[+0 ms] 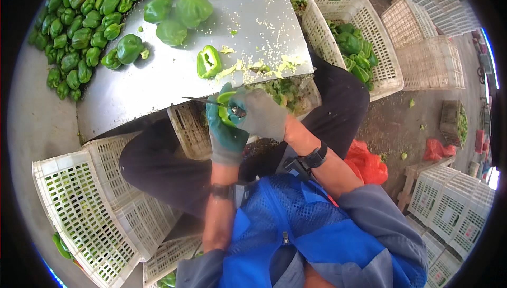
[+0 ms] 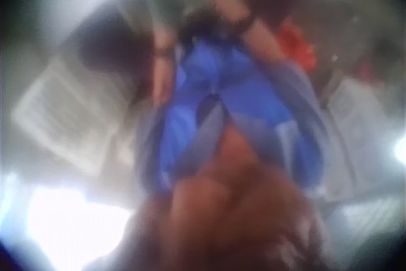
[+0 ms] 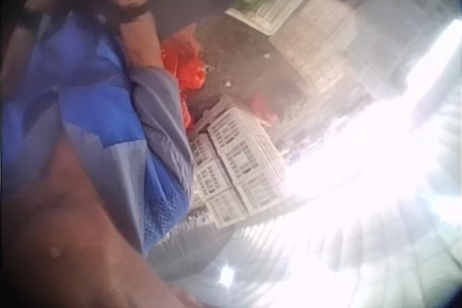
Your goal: The person processes green peppers by hand and with a knife, cutting them open and removing the cores over a crate before pushing them into a pile on a metal table.
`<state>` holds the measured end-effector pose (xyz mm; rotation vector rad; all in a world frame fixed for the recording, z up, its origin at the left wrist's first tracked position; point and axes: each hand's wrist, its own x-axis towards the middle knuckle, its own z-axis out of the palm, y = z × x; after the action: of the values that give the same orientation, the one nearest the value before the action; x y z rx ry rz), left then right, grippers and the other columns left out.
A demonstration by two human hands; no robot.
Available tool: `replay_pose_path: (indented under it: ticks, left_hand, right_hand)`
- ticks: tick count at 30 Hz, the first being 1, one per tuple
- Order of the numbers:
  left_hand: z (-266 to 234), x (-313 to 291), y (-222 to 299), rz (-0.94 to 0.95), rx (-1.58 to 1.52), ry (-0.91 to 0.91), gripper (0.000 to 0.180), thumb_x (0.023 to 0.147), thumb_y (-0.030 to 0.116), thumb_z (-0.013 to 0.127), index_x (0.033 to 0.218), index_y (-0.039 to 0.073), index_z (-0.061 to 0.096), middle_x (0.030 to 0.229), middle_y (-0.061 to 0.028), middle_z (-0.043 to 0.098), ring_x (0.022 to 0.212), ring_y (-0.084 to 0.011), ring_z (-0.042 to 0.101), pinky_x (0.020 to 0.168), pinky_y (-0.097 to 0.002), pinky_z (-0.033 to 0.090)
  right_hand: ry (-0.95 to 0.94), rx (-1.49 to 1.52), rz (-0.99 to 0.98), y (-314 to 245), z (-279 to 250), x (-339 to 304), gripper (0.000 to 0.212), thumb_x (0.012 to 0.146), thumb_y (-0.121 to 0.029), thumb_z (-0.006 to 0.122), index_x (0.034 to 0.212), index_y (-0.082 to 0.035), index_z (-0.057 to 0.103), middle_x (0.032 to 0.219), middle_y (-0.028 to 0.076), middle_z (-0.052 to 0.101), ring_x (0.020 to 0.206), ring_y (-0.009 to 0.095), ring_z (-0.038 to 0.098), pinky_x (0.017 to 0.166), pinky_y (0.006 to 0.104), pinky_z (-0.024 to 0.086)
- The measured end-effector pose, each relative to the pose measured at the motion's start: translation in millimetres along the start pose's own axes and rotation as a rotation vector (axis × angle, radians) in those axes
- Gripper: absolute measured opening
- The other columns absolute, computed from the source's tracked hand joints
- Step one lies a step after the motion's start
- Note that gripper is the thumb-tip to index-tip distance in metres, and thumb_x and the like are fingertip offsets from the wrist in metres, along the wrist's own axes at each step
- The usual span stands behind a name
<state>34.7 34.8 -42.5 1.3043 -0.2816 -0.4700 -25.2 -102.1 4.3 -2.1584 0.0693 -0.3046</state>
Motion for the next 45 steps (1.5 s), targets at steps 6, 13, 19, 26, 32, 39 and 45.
replay_pose_path:
  ticks: [6,13,19,26,32,39,45]
  left_hand:
    - [-19,20,30,-0.255,-0.579,0.092,0.077,0.113,0.061,0.051,0.162,0.002,0.052,0.128,-0.0198,0.076,0.107,-0.0342,0.077,0.098,-0.0503,0.064]
    - [-29,61,90,0.243,-0.092,0.236,0.064,0.116,0.044,0.057,0.162,0.000,0.049,0.145,-0.0202,0.066,0.124,-0.0322,0.070,0.109,-0.0435,0.059]
    - [-77,106,46,0.430,1.558,0.155,0.065,0.094,0.029,0.084,0.151,0.005,0.064,0.140,-0.0232,0.065,0.125,-0.0401,0.064,0.111,-0.0509,0.051]
    - [-106,97,32,0.202,0.677,0.349,0.053,0.109,0.019,0.074,0.152,-0.009,0.060,0.141,-0.0193,0.070,0.123,-0.0262,0.065,0.107,-0.0393,0.054]
    - [-54,71,64,-0.101,0.060,0.393,0.054,0.112,0.037,0.070,0.149,-0.001,0.061,0.125,-0.0103,0.067,0.114,-0.0211,0.067,0.103,-0.0373,0.056]
    - [142,112,110,0.851,1.100,-0.234,0.047,0.098,0.001,0.078,0.140,0.000,0.058,0.132,-0.0189,0.065,0.121,-0.0294,0.064,0.107,-0.0451,0.053]
    - [191,115,99,0.070,0.044,-0.360,0.083,0.113,0.065,0.050,0.172,0.008,0.034,0.155,-0.0251,0.057,0.141,-0.0346,0.058,0.127,-0.0471,0.039]
  right_hand:
    - [-0.192,0.426,0.352,-42,-24,-15,0.033,0.089,-0.031,0.080,0.104,-0.002,0.077,0.087,0.018,0.076,0.084,0.038,0.075,0.082,0.0468,0.059]
    - [0.199,0.051,0.529,-4,-31,5,0.043,0.091,-0.044,0.086,0.106,-0.006,0.074,0.076,0.010,0.067,0.074,0.032,0.070,0.074,0.0478,0.056]
    - [0.330,-0.226,0.341,5,-13,99,0.052,0.098,-0.048,0.077,0.114,0.001,0.067,0.092,0.020,0.074,0.094,0.042,0.074,0.089,0.0523,0.057]
    - [0.101,-0.252,0.401,34,13,104,0.033,0.102,-0.026,0.063,0.114,0.004,0.064,0.100,0.025,0.076,0.102,0.043,0.074,0.096,0.0489,0.059]
    - [0.401,0.114,0.637,34,-15,25,0.037,0.086,-0.032,0.076,0.098,0.002,0.072,0.096,0.028,0.075,0.097,0.048,0.073,0.092,0.0535,0.058]
    - [0.591,0.953,0.877,10,-50,-59,0.034,0.083,-0.020,0.083,0.103,0.007,0.074,0.080,0.007,0.070,0.068,0.016,0.066,0.060,0.0352,0.055]
    - [0.654,0.910,0.738,27,-80,-75,0.034,0.081,-0.020,0.086,0.102,0.005,0.078,0.070,0.002,0.067,0.058,0.010,0.059,0.056,0.0304,0.050]
